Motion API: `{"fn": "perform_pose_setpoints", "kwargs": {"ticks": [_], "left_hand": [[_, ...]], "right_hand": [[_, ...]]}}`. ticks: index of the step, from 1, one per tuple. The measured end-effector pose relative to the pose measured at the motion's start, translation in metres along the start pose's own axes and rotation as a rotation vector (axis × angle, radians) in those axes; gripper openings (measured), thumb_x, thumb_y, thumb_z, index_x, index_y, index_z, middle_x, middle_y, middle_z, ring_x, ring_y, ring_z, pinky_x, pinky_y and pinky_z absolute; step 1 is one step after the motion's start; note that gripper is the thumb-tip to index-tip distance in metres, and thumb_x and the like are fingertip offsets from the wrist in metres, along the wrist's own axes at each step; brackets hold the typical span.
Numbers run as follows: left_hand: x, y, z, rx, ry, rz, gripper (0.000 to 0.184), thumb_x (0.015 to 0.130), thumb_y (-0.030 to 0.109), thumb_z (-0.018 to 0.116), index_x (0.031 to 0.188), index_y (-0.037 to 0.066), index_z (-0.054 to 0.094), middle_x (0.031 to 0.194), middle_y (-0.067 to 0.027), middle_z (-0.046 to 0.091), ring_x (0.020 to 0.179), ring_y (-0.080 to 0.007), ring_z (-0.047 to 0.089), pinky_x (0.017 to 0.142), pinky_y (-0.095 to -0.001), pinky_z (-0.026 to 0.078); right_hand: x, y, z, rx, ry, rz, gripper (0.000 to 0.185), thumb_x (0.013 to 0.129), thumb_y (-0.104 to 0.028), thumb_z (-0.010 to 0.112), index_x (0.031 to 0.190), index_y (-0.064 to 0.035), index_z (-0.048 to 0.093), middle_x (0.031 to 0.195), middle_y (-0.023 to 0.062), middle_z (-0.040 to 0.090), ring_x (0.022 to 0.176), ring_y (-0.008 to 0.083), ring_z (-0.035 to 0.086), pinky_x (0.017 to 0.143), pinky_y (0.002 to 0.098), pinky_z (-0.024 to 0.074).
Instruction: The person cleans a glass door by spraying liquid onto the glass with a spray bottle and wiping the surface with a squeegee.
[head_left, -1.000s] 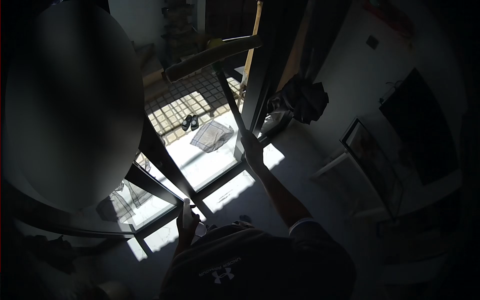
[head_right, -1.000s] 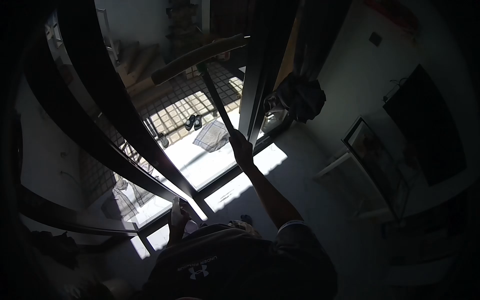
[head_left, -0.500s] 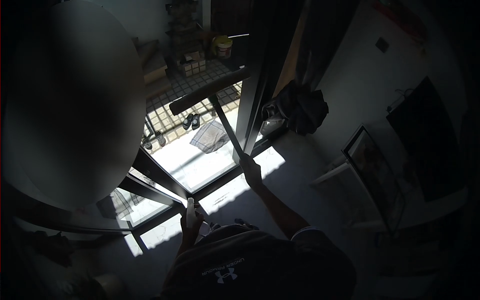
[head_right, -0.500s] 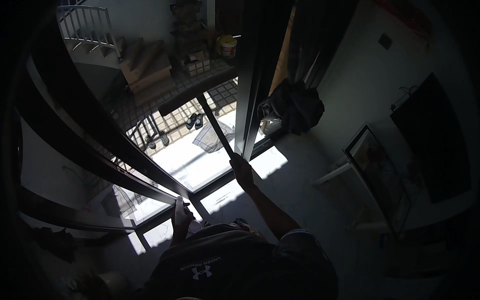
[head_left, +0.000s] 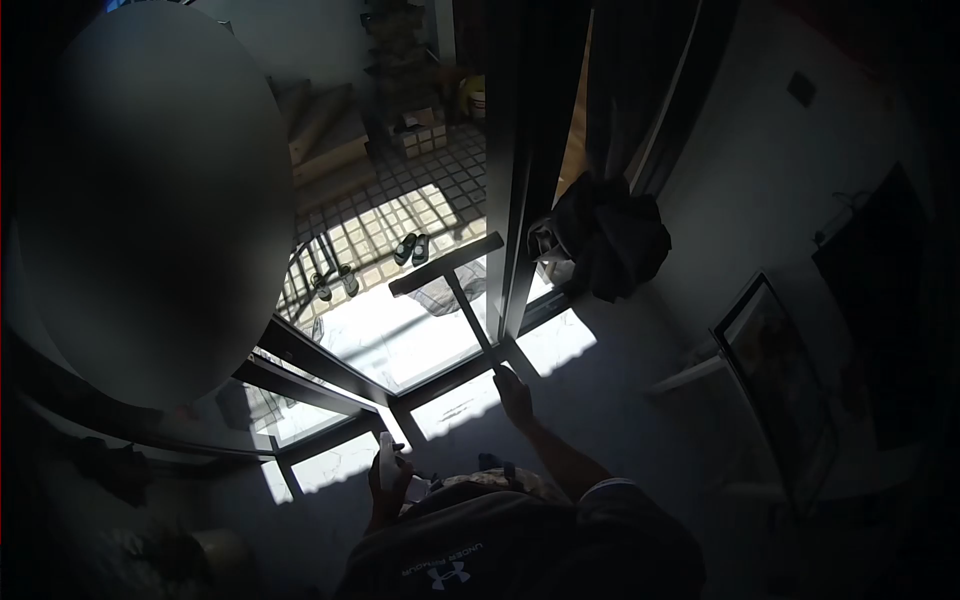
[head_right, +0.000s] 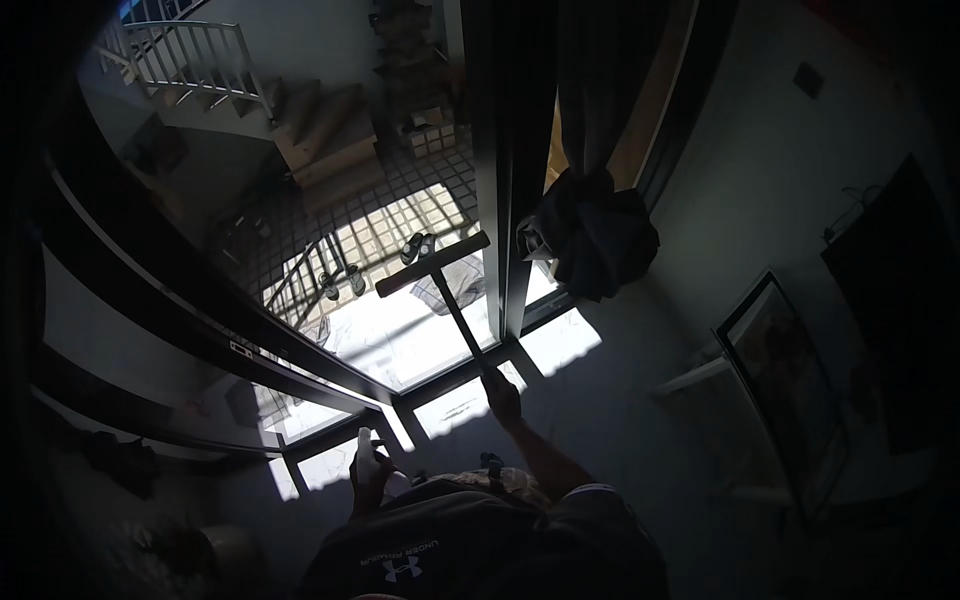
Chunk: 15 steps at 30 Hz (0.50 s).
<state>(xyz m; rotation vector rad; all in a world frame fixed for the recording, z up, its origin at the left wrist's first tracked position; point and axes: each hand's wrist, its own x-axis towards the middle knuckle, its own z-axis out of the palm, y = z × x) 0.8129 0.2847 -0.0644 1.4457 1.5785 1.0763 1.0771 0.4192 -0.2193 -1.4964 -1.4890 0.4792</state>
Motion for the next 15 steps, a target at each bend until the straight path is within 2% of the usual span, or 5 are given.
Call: {"fn": "perform_pose_setpoints", "kwargs": {"ticks": [5,8,9,11,15], "left_hand": [[-0.011,0.008,0.002,0.149,-0.118,-0.063,0.072,0.069,0.031,0.058,0.125,-0.004,0.030,0.093,-0.0133,0.054,0.066,-0.0151,0.053,0.058,-0.0279,0.045],[-0.013,0.018,0.004,0.214,-0.129,-0.074,0.077,0.070,0.041,0.056,0.126,-0.003,0.027,0.093,-0.0133,0.056,0.066,-0.0166,0.055,0.061,-0.0296,0.046],[-0.013,0.035,0.004,0.088,-0.082,-0.134,0.054,0.071,0.027,0.066,0.112,-0.002,0.047,0.080,-0.0072,0.056,0.064,-0.0116,0.050,0.060,-0.0271,0.042],[-0.012,0.036,0.007,0.023,-0.057,-0.136,0.050,0.070,0.024,0.067,0.110,-0.002,0.049,0.078,-0.0064,0.056,0.064,-0.0110,0.050,0.060,-0.0268,0.042],[-0.017,0.005,0.012,-0.060,-0.048,-0.122,0.043,0.069,0.018,0.067,0.105,-0.001,0.052,0.074,-0.0044,0.055,0.065,-0.0102,0.050,0.060,-0.0257,0.042]], "right_hand": [[-0.025,0.037,-0.003,-0.059,-0.110,0.119,0.028,0.085,-0.034,0.046,0.104,-0.0146,0.053,0.082,0.0133,0.059,0.071,0.0338,0.056,0.054,0.0432,0.0442],[-0.047,0.062,-0.005,-0.107,-0.169,0.165,0.029,0.085,-0.036,0.044,0.102,-0.0151,0.054,0.081,0.0129,0.060,0.070,0.0347,0.056,0.055,0.0451,0.0438],[-0.049,0.064,-0.003,-0.123,-0.142,0.155,0.029,0.085,-0.036,0.044,0.102,-0.0150,0.054,0.080,0.0130,0.060,0.069,0.0347,0.056,0.054,0.0451,0.0438],[-0.044,0.041,-0.023,-0.091,-0.180,0.271,0.030,0.085,-0.036,0.045,0.104,-0.0144,0.054,0.079,0.0140,0.060,0.068,0.0347,0.056,0.054,0.0436,0.0442],[-0.013,0.009,-0.051,0.042,0.037,0.025,0.028,0.084,-0.029,0.050,0.104,-0.0097,0.056,0.082,0.0136,0.061,0.072,0.0331,0.058,0.056,0.0378,0.0461]]}}
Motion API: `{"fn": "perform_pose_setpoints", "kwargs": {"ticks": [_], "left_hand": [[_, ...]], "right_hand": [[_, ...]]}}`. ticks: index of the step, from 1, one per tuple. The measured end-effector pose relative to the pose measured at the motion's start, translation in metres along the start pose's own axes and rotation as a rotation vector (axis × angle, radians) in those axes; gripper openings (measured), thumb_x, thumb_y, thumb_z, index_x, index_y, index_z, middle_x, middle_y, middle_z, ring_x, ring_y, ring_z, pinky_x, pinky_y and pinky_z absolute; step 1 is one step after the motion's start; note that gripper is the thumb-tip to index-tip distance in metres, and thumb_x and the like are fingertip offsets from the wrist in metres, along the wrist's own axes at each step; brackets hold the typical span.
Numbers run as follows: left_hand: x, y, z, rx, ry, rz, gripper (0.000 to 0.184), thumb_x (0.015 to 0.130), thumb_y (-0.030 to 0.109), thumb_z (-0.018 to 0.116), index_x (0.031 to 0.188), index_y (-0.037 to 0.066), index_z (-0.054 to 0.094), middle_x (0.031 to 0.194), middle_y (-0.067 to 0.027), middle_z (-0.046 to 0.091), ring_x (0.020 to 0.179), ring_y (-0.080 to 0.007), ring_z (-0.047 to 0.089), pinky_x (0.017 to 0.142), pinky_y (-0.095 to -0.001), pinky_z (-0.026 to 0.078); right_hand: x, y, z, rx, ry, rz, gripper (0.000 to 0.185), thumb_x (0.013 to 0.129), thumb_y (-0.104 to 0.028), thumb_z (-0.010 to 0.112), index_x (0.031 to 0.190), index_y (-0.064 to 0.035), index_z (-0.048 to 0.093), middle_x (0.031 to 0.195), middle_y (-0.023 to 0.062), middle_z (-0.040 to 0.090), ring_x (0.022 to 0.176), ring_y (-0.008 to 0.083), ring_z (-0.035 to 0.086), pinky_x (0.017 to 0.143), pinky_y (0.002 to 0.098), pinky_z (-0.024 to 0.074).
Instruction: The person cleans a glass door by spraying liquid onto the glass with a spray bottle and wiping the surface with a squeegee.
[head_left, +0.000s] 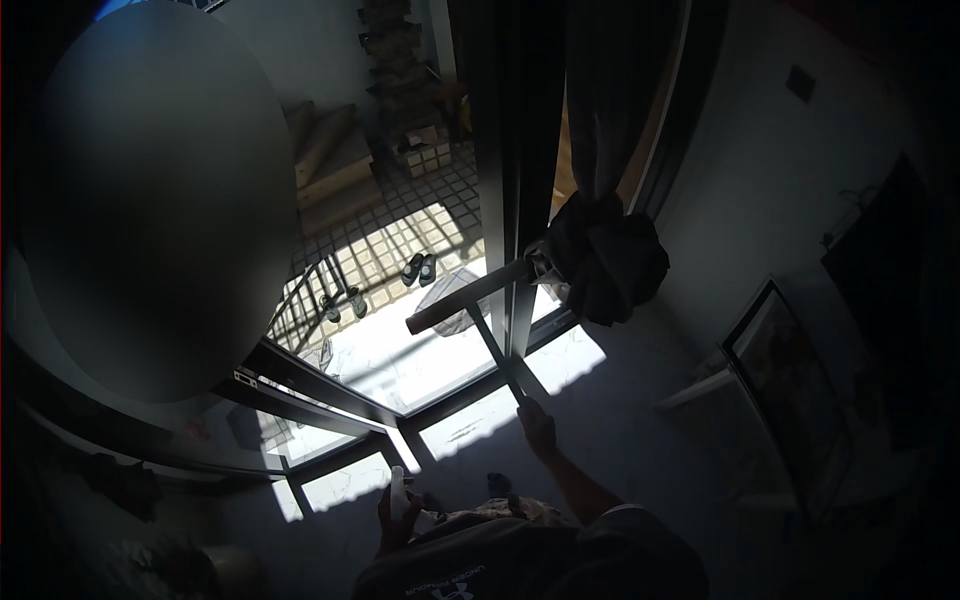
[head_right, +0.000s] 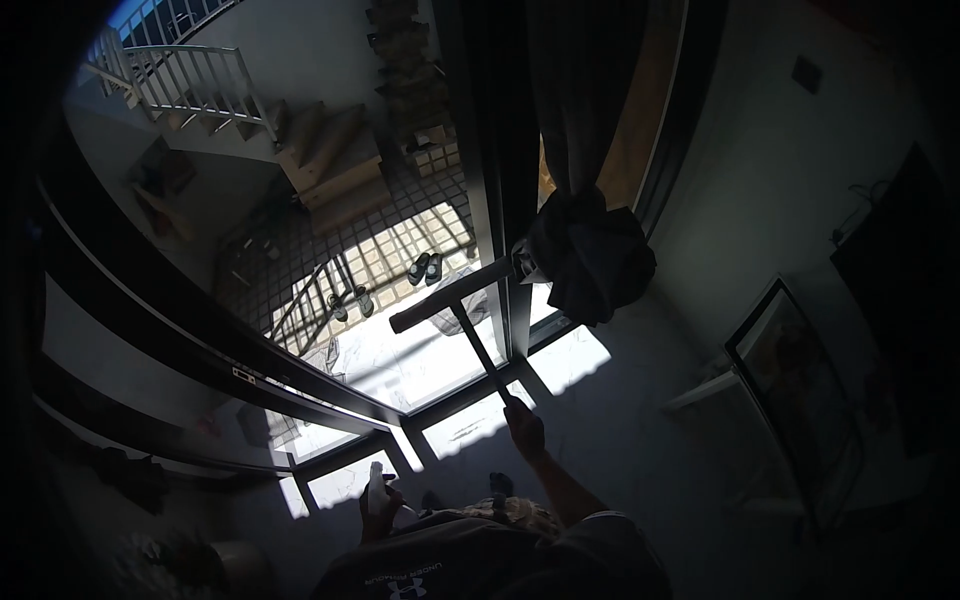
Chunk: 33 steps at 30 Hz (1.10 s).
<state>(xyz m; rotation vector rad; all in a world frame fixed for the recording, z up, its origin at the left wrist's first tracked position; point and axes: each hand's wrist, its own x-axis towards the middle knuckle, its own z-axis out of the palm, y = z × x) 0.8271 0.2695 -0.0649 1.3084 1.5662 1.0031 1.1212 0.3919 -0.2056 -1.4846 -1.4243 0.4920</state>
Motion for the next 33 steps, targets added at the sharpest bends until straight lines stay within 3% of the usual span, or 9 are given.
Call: {"fn": "perform_pose_setpoints", "kwargs": {"ticks": [1,3,5,8,10,18,24,28,33], "left_hand": [[0.000,-0.001,0.002,-0.086,0.004,-0.019,0.043,0.069,0.016,0.068,0.105,-0.001,0.052,0.074,-0.0039,0.055,0.066,-0.0104,0.051,0.061,-0.0258,0.042],[0.001,0.007,0.007,-0.138,0.003,-0.027,0.042,0.069,0.016,0.068,0.104,-0.001,0.052,0.074,-0.0036,0.054,0.067,-0.0104,0.051,0.062,-0.0259,0.042],[0.002,0.008,0.010,-0.188,0.004,-0.036,0.042,0.069,0.015,0.068,0.104,0.000,0.052,0.074,-0.0033,0.054,0.067,-0.0105,0.051,0.062,-0.0259,0.043],[0.005,0.007,0.012,-0.216,-0.040,-0.076,0.041,0.069,0.015,0.068,0.103,0.001,0.052,0.073,-0.0025,0.054,0.068,-0.0106,0.052,0.062,-0.0259,0.043],[0.005,0.023,0.013,-0.169,-0.023,-0.027,0.042,0.069,0.015,0.068,0.104,0.001,0.052,0.073,-0.0022,0.053,0.068,-0.0105,0.052,0.062,-0.0259,0.042],[0.001,0.021,0.001,-0.012,0.008,-0.021,0.047,0.070,0.024,0.067,0.106,-0.001,0.051,0.076,-0.0047,0.055,0.067,-0.0125,0.051,0.063,-0.0260,0.042],[-0.005,0.019,-0.008,0.066,0.016,-0.078,0.046,0.071,0.022,0.067,0.106,-0.001,0.050,0.073,-0.0038,0.055,0.067,-0.0111,0.052,0.063,-0.0257,0.043],[-0.007,0.014,-0.009,-0.036,0.001,-0.122,0.042,0.071,0.018,0.066,0.105,0.000,0.051,0.071,-0.0028,0.054,0.067,-0.0103,0.052,0.063,-0.0248,0.043],[-0.007,0.019,-0.007,-0.028,0.015,-0.113,0.040,0.071,0.017,0.066,0.105,0.001,0.051,0.070,-0.0029,0.054,0.066,-0.0103,0.052,0.062,-0.0247,0.043]], "right_hand": [[0.023,-0.036,-0.017,0.155,-0.013,0.101,0.028,0.083,-0.025,0.053,0.104,-0.0068,0.056,0.086,0.0130,0.061,0.078,0.0299,0.059,0.062,0.0335,0.0469],[0.052,-0.020,-0.005,0.197,0.050,0.043,0.029,0.081,-0.022,0.056,0.106,-0.0054,0.054,0.091,0.0125,0.061,0.084,0.0272,0.059,0.066,0.0315,0.0466],[0.091,-0.029,-0.001,0.206,0.094,-0.097,0.026,0.083,-0.018,0.054,0.103,-0.0006,0.053,0.080,0.0086,0.060,0.071,0.0150,0.057,0.060,0.0271,0.0440],[0.129,-0.084,-0.017,0.346,-0.009,0.070,0.028,0.083,-0.019,0.053,0.106,-0.0014,0.053,0.074,0.0064,0.058,0.069,0.0106,0.054,0.059,0.0247,0.0423],[0.147,-0.087,-0.007,0.314,0.107,-0.136,0.029,0.083,-0.018,0.053,0.108,-0.0017,0.052,0.072,0.0060,0.059,0.065,0.0102,0.053,0.057,0.0254,0.0422],[0.137,-0.061,0.009,0.388,-0.042,0.116,0.029,0.080,-0.015,0.056,0.106,-0.0007,0.053,0.090,0.0092,0.061,0.082,0.0130,0.056,0.069,0.0251,0.0437],[0.104,-0.036,0.026,0.294,0.010,0.046,0.030,0.082,-0.019,0.055,0.109,-0.0044,0.052,0.081,0.0093,0.061,0.073,0.0142,0.057,0.062,0.0279,0.0446],[0.080,-0.005,0.045,0.265,-0.021,0.156,0.032,0.083,-0.022,0.054,0.110,-0.0053,0.051,0.092,0.0116,0.061,0.085,0.0236,0.059,0.068,0.0310,0.0460],[0.051,0.038,0.059,0.192,-0.046,0.096,0.032,0.084,-0.023,0.052,0.110,-0.0047,0.050,0.095,0.0132,0.059,0.088,0.0272,0.057,0.070,0.0320,0.0460]]}}
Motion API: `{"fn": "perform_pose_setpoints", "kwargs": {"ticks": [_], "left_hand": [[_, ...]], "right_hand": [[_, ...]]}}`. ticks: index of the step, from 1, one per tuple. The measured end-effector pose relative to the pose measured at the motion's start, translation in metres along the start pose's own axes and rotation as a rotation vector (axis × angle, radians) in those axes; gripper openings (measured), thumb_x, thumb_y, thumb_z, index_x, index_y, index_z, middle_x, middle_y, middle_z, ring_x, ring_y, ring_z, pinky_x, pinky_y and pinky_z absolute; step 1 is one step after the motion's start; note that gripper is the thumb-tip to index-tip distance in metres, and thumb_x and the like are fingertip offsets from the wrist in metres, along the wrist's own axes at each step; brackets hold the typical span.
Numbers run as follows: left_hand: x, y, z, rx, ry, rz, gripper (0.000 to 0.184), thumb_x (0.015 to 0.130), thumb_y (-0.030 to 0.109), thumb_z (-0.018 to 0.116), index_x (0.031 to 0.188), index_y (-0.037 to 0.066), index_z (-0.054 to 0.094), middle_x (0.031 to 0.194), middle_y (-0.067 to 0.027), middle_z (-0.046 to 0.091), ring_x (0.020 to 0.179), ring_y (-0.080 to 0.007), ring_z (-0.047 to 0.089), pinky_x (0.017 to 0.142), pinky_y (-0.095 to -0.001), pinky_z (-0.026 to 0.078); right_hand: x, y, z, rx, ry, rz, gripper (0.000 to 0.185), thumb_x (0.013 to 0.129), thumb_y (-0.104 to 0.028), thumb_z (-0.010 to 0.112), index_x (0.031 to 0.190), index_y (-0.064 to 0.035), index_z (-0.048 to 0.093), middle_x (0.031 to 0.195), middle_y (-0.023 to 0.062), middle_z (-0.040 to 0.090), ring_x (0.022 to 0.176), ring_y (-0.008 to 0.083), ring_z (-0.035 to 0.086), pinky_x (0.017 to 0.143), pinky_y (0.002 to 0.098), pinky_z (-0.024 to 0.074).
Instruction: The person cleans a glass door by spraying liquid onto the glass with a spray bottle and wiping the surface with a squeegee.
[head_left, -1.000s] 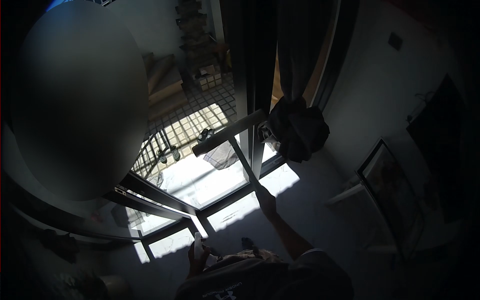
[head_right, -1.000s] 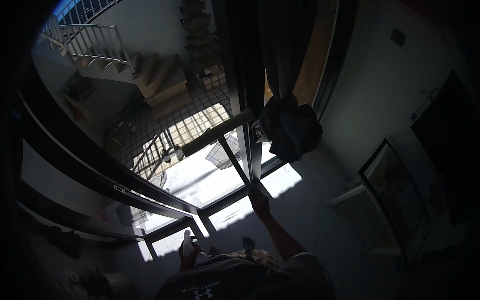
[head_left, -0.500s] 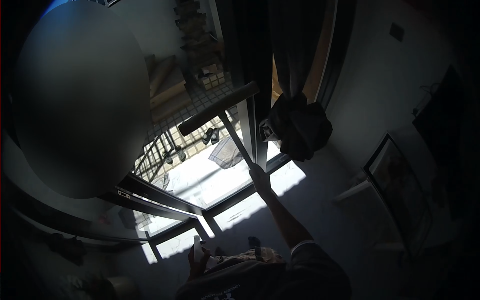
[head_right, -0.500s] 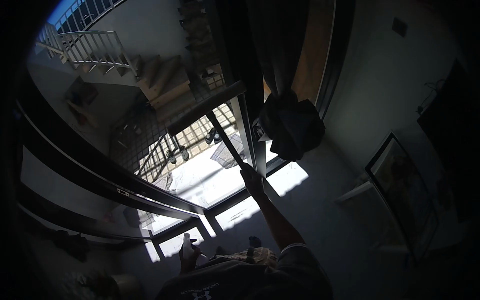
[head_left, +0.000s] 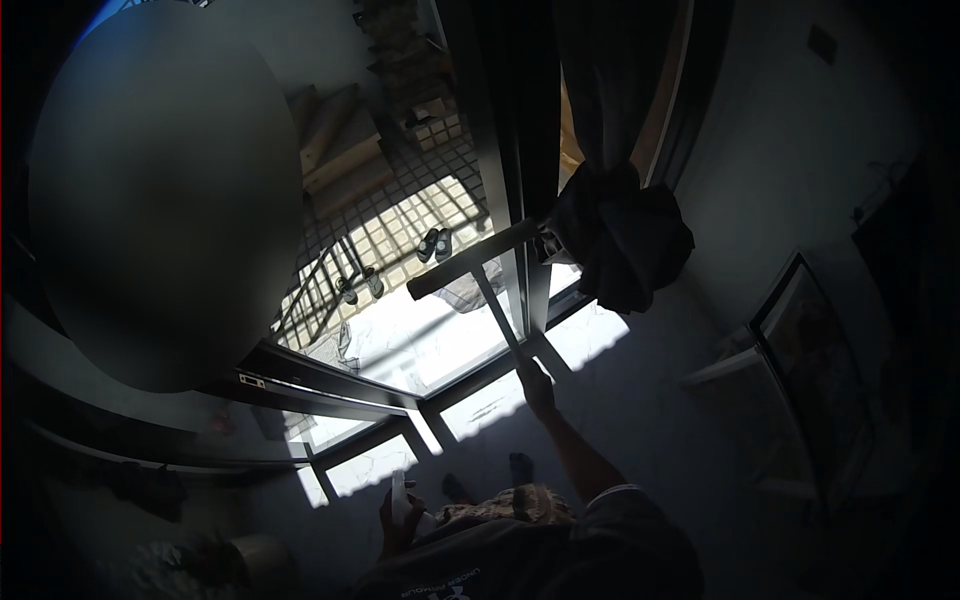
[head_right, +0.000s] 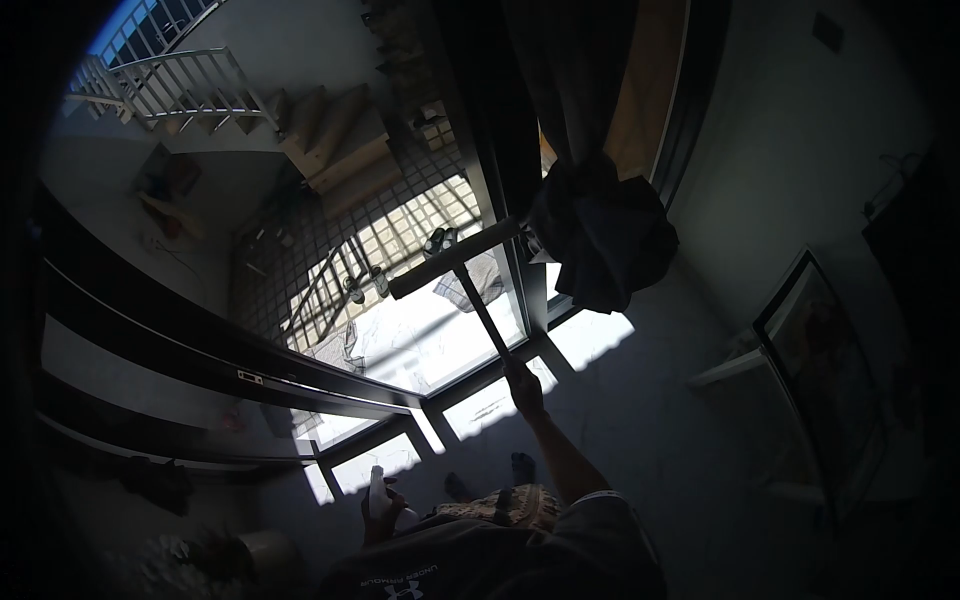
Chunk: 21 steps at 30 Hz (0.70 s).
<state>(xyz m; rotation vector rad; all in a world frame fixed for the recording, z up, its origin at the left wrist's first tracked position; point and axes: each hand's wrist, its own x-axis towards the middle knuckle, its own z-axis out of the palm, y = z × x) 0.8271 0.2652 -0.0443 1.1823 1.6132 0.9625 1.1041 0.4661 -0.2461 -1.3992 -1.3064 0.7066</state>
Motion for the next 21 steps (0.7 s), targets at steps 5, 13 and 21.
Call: {"fn": "perform_pose_setpoints", "kwargs": {"ticks": [5,13,21], "left_hand": [[0.002,-0.011,0.000,-0.018,0.014,-0.028,0.040,0.070,0.017,0.066,0.104,0.003,0.052,0.068,-0.0024,0.054,0.065,-0.0102,0.052,0.061,-0.0246,0.043],[0.010,-0.004,0.002,0.036,0.031,0.055,0.040,0.069,0.018,0.067,0.104,0.003,0.052,0.068,-0.0017,0.053,0.065,-0.0101,0.052,0.061,-0.0259,0.043],[0.021,-0.002,0.006,-0.174,0.040,0.073,0.039,0.071,0.016,0.066,0.106,0.005,0.052,0.073,-0.0002,0.052,0.069,-0.0087,0.049,0.065,-0.0247,0.041]], "right_hand": [[-0.029,0.010,-0.014,-0.006,-0.017,0.028,0.033,0.084,-0.028,0.051,0.108,-0.0058,0.051,0.090,0.0148,0.060,0.081,0.0323,0.058,0.063,0.0362,0.0465],[-0.077,0.018,-0.033,-0.294,0.007,0.022,0.027,0.085,-0.032,0.048,0.098,-0.0089,0.055,0.076,0.0144,0.059,0.062,0.0358,0.055,0.049,0.0421,0.0427],[-0.010,-0.113,-0.009,-0.010,-0.056,-0.210,0.030,0.080,-0.013,0.056,0.107,-0.0021,0.053,0.094,0.0135,0.060,0.086,0.0231,0.059,0.070,0.0291,0.0460]]}}
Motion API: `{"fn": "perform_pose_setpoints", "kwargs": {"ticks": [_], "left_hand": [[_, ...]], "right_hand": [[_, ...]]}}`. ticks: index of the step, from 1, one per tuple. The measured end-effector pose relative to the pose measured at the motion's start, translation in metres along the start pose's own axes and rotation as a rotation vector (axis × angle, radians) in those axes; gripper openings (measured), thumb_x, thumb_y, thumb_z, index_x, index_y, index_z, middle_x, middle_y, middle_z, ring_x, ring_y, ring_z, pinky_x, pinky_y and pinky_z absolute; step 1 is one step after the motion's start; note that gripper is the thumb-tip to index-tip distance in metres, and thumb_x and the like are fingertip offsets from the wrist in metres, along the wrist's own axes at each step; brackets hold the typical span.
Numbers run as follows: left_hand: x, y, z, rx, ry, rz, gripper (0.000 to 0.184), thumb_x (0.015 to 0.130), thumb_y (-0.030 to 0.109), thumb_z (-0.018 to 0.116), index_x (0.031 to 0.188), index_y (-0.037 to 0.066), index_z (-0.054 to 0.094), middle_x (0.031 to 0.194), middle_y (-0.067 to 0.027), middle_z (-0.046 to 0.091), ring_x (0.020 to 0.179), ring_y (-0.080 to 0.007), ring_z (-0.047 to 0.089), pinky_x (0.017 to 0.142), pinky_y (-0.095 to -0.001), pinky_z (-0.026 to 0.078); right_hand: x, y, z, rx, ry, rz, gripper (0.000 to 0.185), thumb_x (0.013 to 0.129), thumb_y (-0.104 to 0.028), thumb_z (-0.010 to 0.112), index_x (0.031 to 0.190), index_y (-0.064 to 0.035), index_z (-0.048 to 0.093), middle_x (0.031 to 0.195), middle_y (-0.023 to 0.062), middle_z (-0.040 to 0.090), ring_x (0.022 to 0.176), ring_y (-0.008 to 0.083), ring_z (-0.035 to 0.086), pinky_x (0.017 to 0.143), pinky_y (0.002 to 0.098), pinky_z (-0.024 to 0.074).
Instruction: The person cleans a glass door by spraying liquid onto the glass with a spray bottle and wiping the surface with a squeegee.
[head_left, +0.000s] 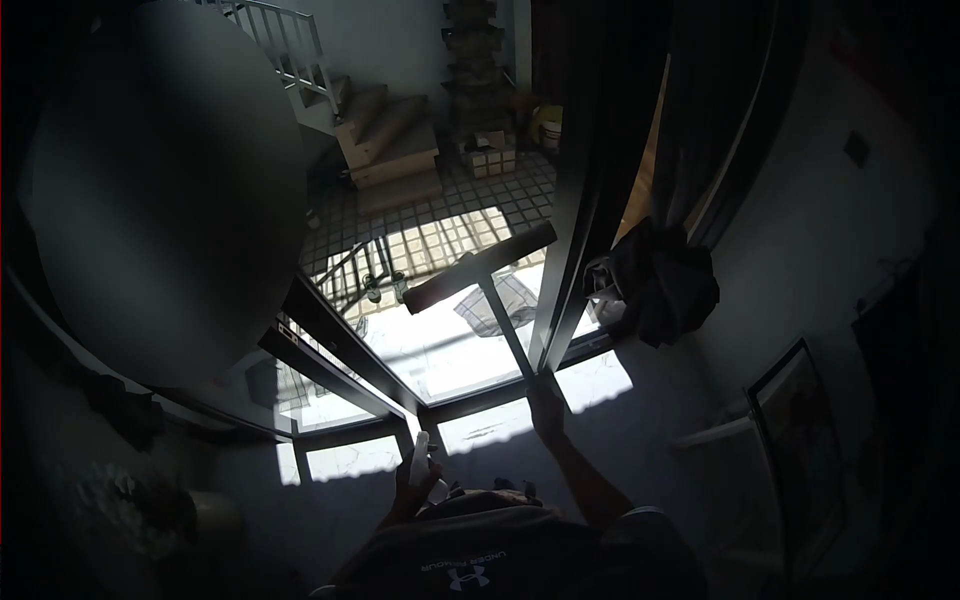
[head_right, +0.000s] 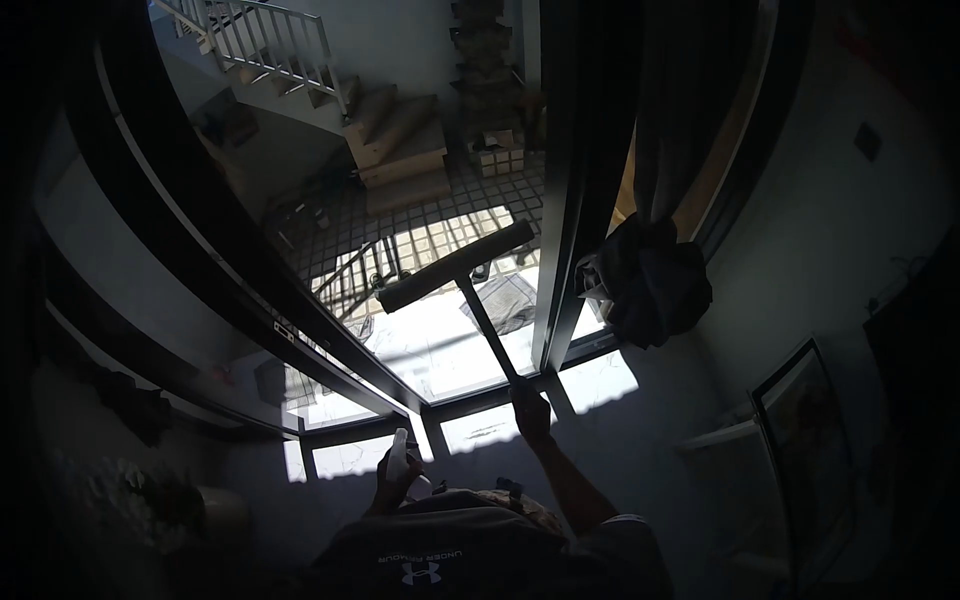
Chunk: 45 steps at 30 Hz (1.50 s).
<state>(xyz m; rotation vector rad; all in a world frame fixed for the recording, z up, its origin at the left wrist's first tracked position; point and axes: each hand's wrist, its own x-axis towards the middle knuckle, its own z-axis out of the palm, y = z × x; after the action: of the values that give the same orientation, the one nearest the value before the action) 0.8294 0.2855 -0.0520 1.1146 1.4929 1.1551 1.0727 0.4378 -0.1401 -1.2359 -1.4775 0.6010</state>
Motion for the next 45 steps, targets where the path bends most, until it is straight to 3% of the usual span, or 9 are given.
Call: {"fn": "perform_pose_setpoints", "kwargs": {"ticks": [5,9,11,19,22,32,37,43,45], "left_hand": [[0.012,-0.011,-0.024,0.119,-0.089,0.063,0.043,0.073,0.019,0.062,0.111,0.004,0.049,0.088,-0.0063,0.053,0.080,-0.0149,0.050,0.070,-0.0278,0.040],[0.008,0.001,-0.055,0.268,0.034,0.220,0.050,0.073,0.017,0.061,0.118,0.003,0.044,0.096,-0.0081,0.054,0.080,-0.0136,0.050,0.069,-0.0275,0.041],[0.000,-0.004,-0.078,0.073,-0.024,0.114,0.055,0.074,0.016,0.059,0.123,0.003,0.038,0.098,-0.0090,0.055,0.079,-0.0152,0.052,0.069,-0.0279,0.042],[-0.006,-0.022,-0.161,0.086,0.029,0.051,0.039,0.074,0.016,0.059,0.109,0.002,0.048,0.074,-0.0071,0.054,0.066,-0.0146,0.053,0.061,-0.0272,0.043],[-0.013,-0.011,-0.186,0.140,0.098,0.084,0.040,0.073,0.016,0.060,0.108,0.001,0.049,0.072,-0.0066,0.054,0.065,-0.0140,0.053,0.060,-0.0267,0.042],[-0.021,-0.049,-0.255,0.059,0.005,-0.080,0.035,0.073,0.015,0.062,0.103,0.001,0.052,0.069,-0.0038,0.053,0.063,-0.0118,0.053,0.058,-0.0254,0.043],[-0.027,-0.043,-0.269,0.104,-0.026,-0.073,0.037,0.072,0.017,0.063,0.104,0.001,0.052,0.069,-0.0034,0.053,0.064,-0.0119,0.053,0.060,-0.0263,0.042],[-0.023,-0.041,-0.273,0.210,-0.075,-0.069,0.041,0.071,0.018,0.064,0.106,0.001,0.051,0.070,-0.0027,0.052,0.067,-0.0111,0.051,0.063,-0.0259,0.042],[-0.022,-0.041,-0.273,0.196,-0.103,-0.046,0.041,0.072,0.018,0.064,0.107,0.001,0.051,0.070,-0.0024,0.052,0.067,-0.0108,0.050,0.064,-0.0258,0.042]], "right_hand": [[0.044,-0.055,0.042,0.078,-0.041,-0.027,0.031,0.079,-0.010,0.057,0.108,-0.0006,0.053,0.097,0.0132,0.060,0.090,0.0209,0.058,0.075,0.0292,0.0451],[0.041,-0.069,0.077,-0.073,0.007,-0.102,0.030,0.079,-0.009,0.056,0.107,-0.0004,0.053,0.097,0.0131,0.060,0.090,0.0219,0.057,0.077,0.0292,0.0446],[0.033,-0.074,0.091,-0.041,-0.006,-0.044,0.030,0.080,-0.010,0.056,0.108,-0.0004,0.052,0.097,0.0130,0.060,0.089,0.0225,0.057,0.076,0.0295,0.0447],[-0.018,-0.080,0.148,0.077,0.077,0.118,0.030,0.084,-0.015,0.052,0.108,0.0024,0.049,0.098,0.0148,0.057,0.089,0.0237,0.055,0.075,0.0310,0.0428],[-0.040,-0.077,0.166,0.019,0.064,0.204,0.029,0.084,-0.017,0.051,0.108,0.0000,0.049,0.090,0.0156,0.057,0.082,0.0257,0.057,0.067,0.0321,0.0447],[-0.122,-0.037,0.203,-0.251,0.057,0.022,0.019,0.086,-0.023,0.046,0.094,-0.0058,0.052,0.077,0.0129,0.056,0.066,0.0322,0.055,0.052,0.0381,0.0424],[-0.161,-0.009,0.212,-0.310,0.036,0.104,0.018,0.086,-0.025,0.046,0.088,-0.0073,0.051,0.073,0.0132,0.055,0.061,0.0342,0.054,0.046,0.0391,0.0408],[-0.204,0.029,0.205,-0.508,-0.193,0.326,0.029,0.088,-0.034,0.039,0.093,-0.0084,0.050,0.074,0.0153,0.056,0.065,0.0376,0.054,0.051,0.0445,0.0425],[-0.208,0.027,0.195,-0.569,-0.360,0.503,0.032,0.084,-0.034,0.045,0.079,-0.0048,0.056,0.074,0.0140,0.058,0.069,0.0363,0.055,0.058,0.0435,0.0440]]}}
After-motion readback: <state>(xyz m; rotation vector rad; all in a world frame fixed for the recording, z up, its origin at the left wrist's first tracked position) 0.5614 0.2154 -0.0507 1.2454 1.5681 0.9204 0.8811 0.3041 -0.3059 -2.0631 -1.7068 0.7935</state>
